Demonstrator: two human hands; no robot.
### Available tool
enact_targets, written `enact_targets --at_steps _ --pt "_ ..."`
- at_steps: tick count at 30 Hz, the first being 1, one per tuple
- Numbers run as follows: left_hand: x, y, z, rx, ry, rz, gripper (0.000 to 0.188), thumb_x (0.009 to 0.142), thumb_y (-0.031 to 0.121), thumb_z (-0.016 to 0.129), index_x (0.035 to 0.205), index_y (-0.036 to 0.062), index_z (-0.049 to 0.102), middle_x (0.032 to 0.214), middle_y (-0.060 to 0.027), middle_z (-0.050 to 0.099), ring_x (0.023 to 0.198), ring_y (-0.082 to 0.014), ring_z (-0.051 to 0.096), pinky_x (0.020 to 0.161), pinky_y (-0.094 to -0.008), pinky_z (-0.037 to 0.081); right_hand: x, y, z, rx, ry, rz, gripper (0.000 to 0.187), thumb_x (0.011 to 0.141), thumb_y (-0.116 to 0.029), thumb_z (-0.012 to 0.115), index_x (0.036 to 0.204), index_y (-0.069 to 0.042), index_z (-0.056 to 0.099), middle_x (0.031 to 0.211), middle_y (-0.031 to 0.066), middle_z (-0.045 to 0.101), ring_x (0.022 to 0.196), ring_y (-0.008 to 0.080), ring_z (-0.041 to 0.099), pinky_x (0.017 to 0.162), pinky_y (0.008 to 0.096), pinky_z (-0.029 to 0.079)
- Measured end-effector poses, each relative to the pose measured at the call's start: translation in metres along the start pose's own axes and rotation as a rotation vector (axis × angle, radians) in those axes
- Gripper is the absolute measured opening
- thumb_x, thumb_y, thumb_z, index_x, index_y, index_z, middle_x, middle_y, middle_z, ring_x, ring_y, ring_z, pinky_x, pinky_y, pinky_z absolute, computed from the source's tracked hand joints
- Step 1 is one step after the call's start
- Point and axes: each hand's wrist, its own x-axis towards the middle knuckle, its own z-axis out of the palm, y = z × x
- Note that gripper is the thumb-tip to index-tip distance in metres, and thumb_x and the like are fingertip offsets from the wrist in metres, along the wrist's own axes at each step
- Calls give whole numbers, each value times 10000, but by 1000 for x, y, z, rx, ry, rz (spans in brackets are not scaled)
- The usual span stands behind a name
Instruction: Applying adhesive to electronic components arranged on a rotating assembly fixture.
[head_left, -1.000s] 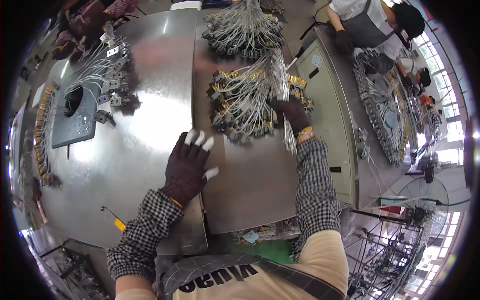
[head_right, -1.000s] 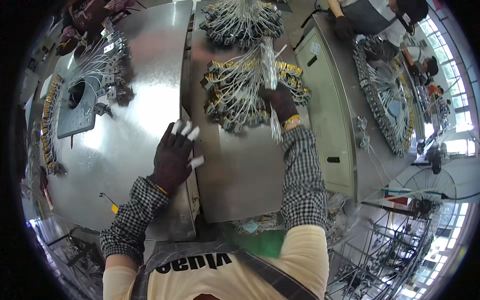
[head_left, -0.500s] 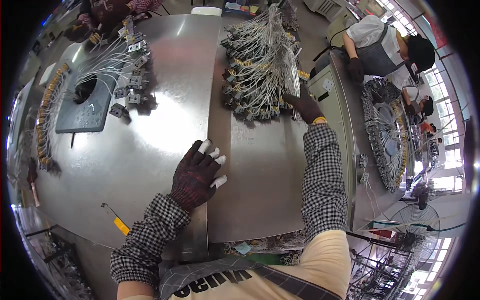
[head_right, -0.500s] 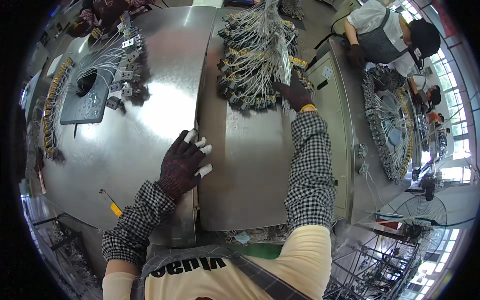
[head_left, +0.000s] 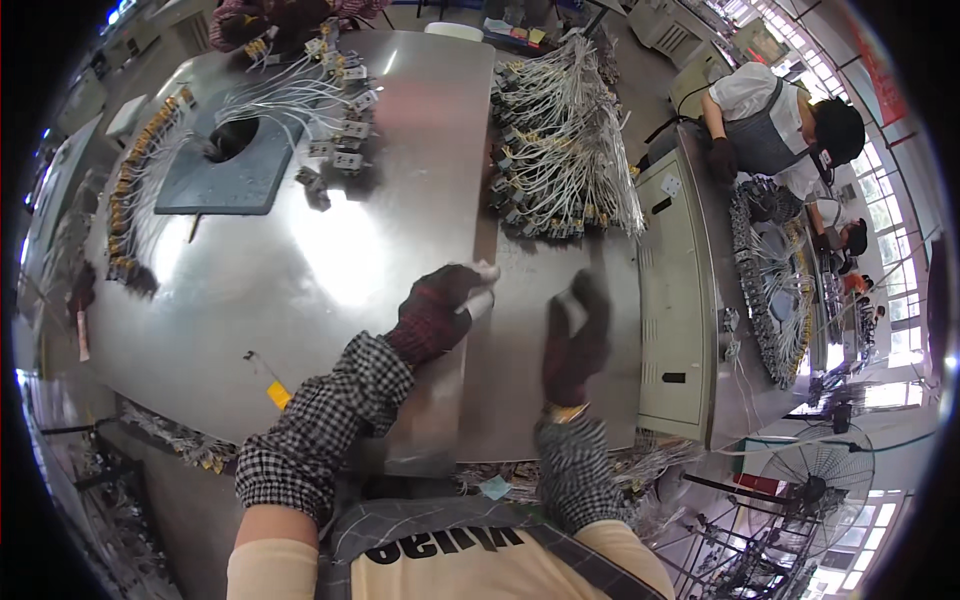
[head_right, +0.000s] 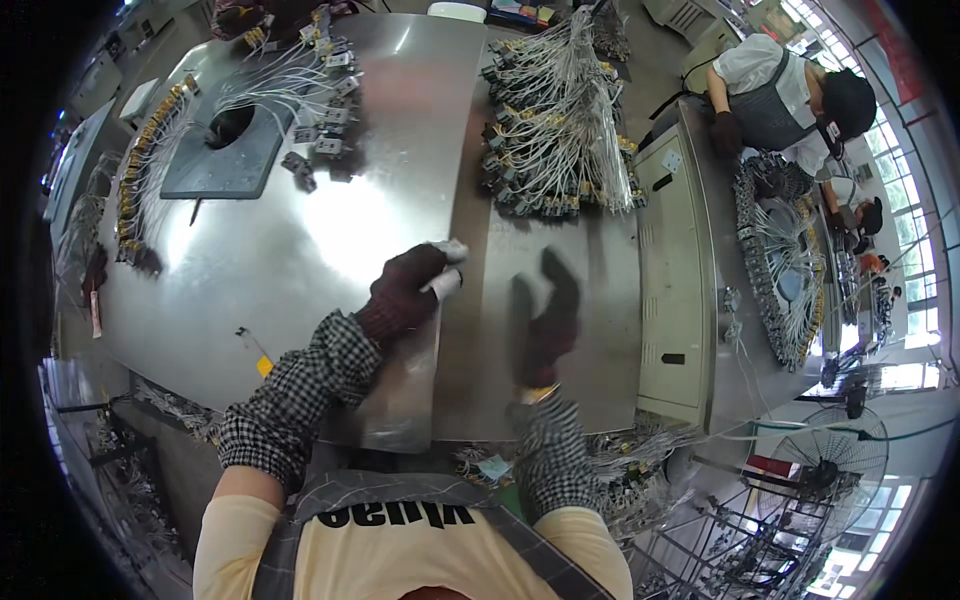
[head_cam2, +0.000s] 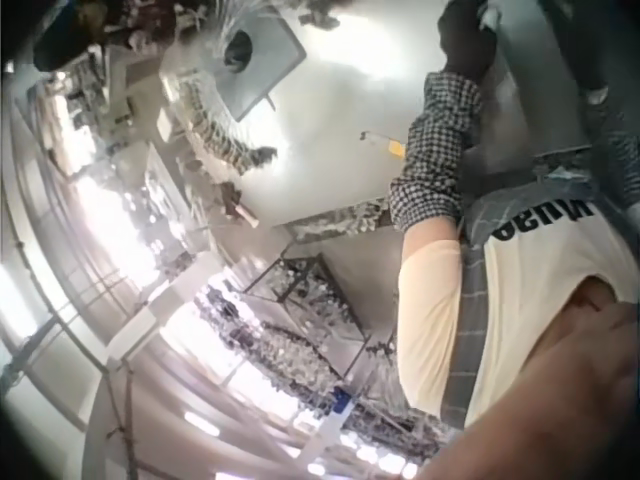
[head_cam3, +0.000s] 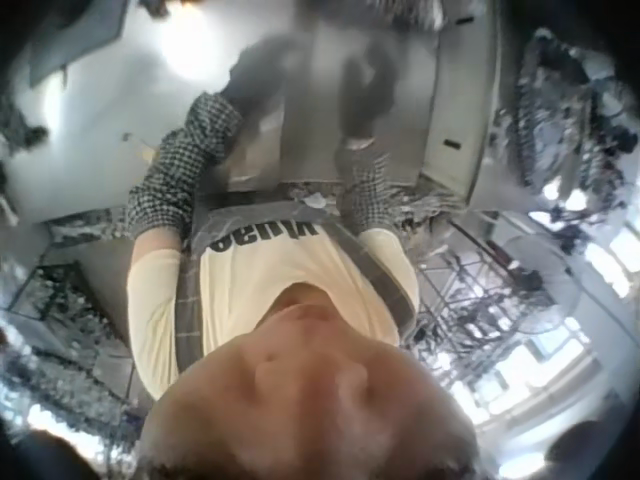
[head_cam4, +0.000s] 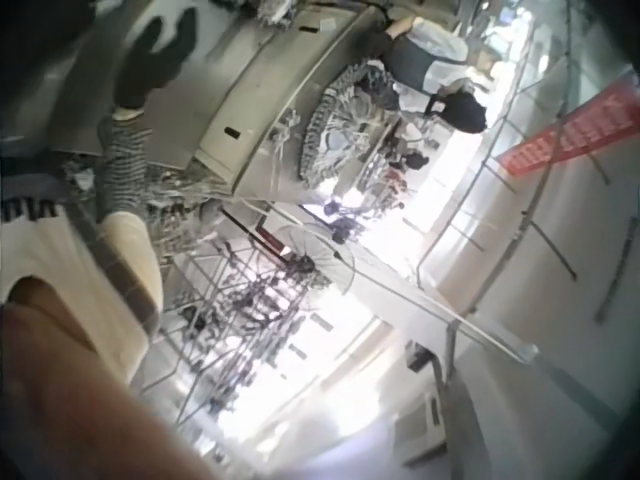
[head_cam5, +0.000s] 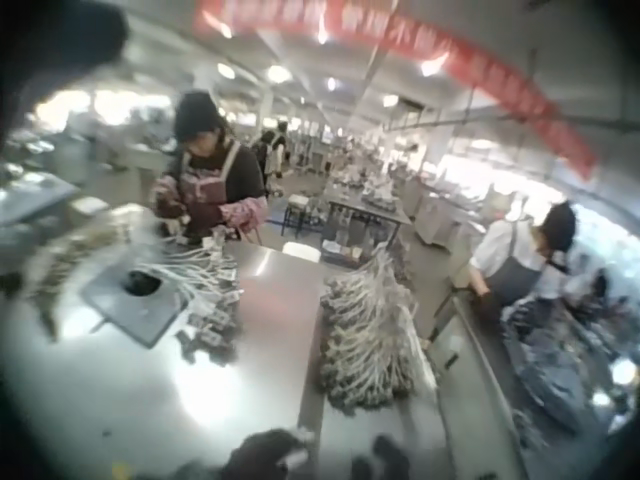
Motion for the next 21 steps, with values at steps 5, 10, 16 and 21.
enact_targets --at_steps 5,10,16,21 --pt "-39 -8 -154 433 64 244 390 858 125 703 1228 53 608 1233 -164 626 1182 -309 589 1011 -391 467 -101 -113 19 -99 -498 -194 550 757 -308 790 1193 -24 611 1171 135 617 1079 288 584 974 439 433" --pt "-77 -62 -342 782 243 -317 562 847 407 689 1274 60 574 1306 -201 570 1215 -373 541 1030 -450 431 -148 -180 48 -260 -683 -231 607 665 -448 795 1109 -57 659 1203 137 574 1140 339 497 995 510 379" --pt "-79 -119 -507 1152 265 -494 867 789 627 646 1418 73 423 1450 -216 431 1350 -393 394 1119 -478 325 -164 -211 79 -429 -582 -152 613 638 -419 784 1123 -75 632 1146 141 582 1047 338 543 933 471 413" --pt "-17 -170 -516 1144 -6 -265 969 758 673 642 1453 59 363 1499 -233 362 1405 -390 322 1167 -495 220 -168 -269 111 -493 -686 34 460 682 -368 763 1026 -82 656 1084 116 606 1020 335 558 885 479 430"
